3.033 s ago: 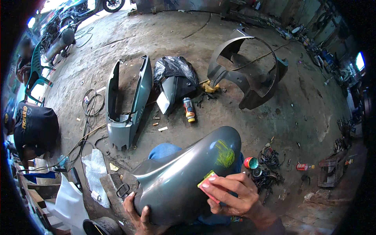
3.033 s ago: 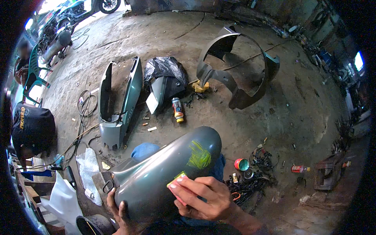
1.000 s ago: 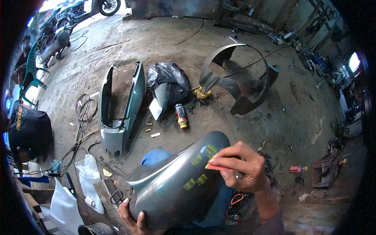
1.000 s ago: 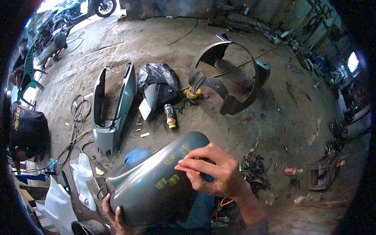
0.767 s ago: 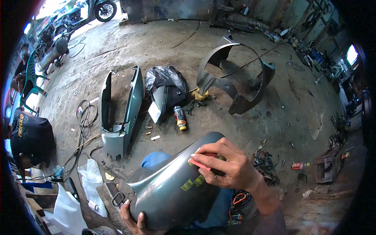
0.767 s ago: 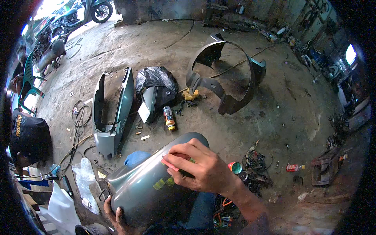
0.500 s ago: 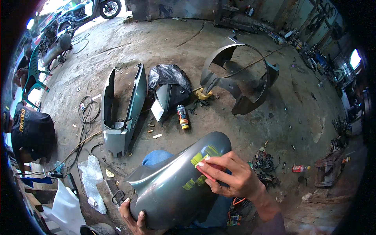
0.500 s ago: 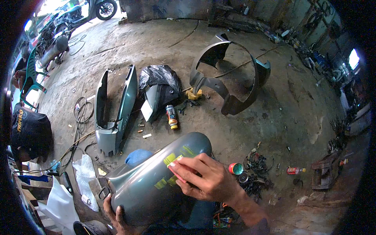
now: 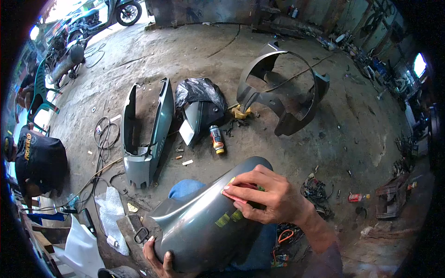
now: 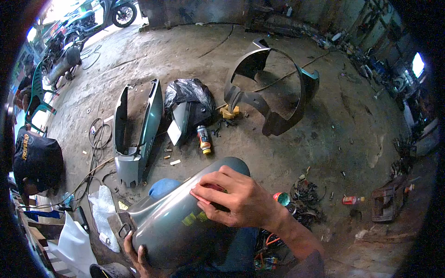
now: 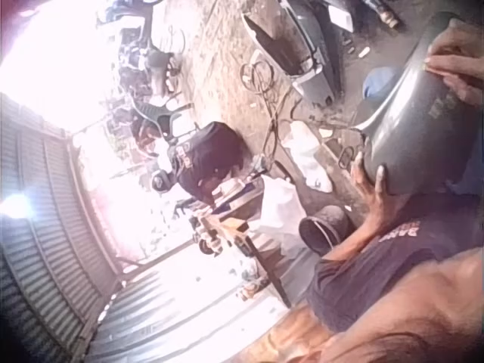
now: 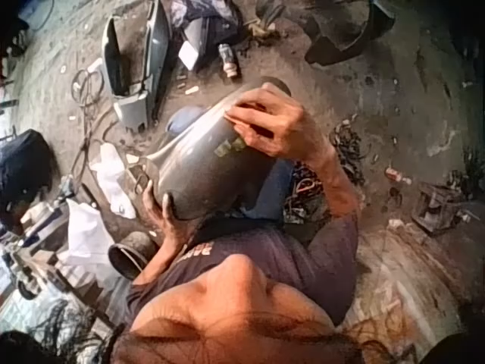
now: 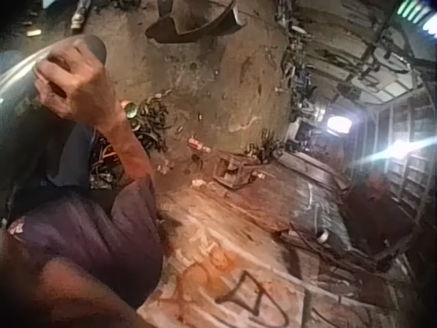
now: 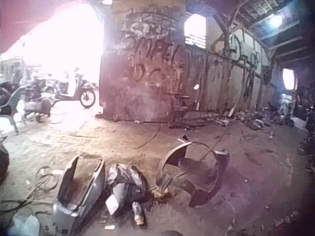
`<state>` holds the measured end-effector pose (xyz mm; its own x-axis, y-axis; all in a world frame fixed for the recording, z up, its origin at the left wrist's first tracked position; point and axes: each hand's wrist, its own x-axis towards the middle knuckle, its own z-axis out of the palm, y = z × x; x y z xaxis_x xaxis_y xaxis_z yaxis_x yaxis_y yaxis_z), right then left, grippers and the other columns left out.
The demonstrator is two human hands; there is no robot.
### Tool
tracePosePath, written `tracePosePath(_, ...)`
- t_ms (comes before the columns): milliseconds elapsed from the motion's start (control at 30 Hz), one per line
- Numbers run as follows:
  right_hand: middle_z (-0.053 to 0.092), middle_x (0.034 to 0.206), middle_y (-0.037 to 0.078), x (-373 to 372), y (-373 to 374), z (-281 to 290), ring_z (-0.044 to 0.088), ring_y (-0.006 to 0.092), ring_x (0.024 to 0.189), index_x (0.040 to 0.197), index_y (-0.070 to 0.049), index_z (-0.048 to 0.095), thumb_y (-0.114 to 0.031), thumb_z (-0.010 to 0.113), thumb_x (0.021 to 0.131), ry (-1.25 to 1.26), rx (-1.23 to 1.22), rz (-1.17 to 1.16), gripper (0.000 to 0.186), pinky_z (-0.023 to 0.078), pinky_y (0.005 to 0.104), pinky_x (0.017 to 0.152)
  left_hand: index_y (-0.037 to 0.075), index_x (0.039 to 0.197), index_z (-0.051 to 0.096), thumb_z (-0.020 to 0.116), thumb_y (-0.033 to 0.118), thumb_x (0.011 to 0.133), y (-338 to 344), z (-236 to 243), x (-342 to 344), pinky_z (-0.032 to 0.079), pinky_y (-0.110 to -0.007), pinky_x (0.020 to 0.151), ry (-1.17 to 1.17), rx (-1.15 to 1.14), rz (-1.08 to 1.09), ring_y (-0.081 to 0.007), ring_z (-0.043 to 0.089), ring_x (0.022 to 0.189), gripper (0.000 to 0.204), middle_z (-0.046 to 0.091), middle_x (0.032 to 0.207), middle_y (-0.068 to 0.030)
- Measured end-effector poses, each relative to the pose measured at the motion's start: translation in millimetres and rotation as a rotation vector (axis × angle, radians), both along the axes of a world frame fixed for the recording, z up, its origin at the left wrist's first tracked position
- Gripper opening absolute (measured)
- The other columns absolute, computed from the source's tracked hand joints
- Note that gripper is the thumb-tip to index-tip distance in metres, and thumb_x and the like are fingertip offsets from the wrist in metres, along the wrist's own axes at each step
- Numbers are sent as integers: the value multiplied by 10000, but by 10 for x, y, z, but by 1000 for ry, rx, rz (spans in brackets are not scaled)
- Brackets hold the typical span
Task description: Apply filler and sand down the fairing of a motorcycle as part of a repair process.
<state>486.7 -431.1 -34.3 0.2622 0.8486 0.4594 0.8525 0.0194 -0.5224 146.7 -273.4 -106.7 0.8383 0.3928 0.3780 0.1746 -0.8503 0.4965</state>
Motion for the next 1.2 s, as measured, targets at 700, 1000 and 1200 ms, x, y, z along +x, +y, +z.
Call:
tracePosePath(700,704,956,86,-7,-756,-396,631,160,879,1220,56,726,-359,562,1119,1188,675,-652,458,483,334,768,187,1683,319,999,411,703,237,-323,-173,348,-704,1198,103,-64,29,-546,393,1510,1214,311,1691,-297)
tracePosePath(1000,736,1071,117,-167,-1006,-752,675,199,915,1268,22,739,-352,614,1086,1363,863,-662,435,525,345,786,175,1703,264,1061,389,606,355,-229,-33,314,-683,1237,86,16,-25,-531,320,1558,1373,274,1718,-288)
tracePosePath(1200,723,1254,122,-442,-831,-472,695,244,1026,1295,-28,781,-226,669,1016,298,327,-558,360,573,372,913,169,1704,273,1069,427,577,840,-581,-208,291,-672,1261,75,-69,-49,-517,280,1584,1404,253,1740,-273)
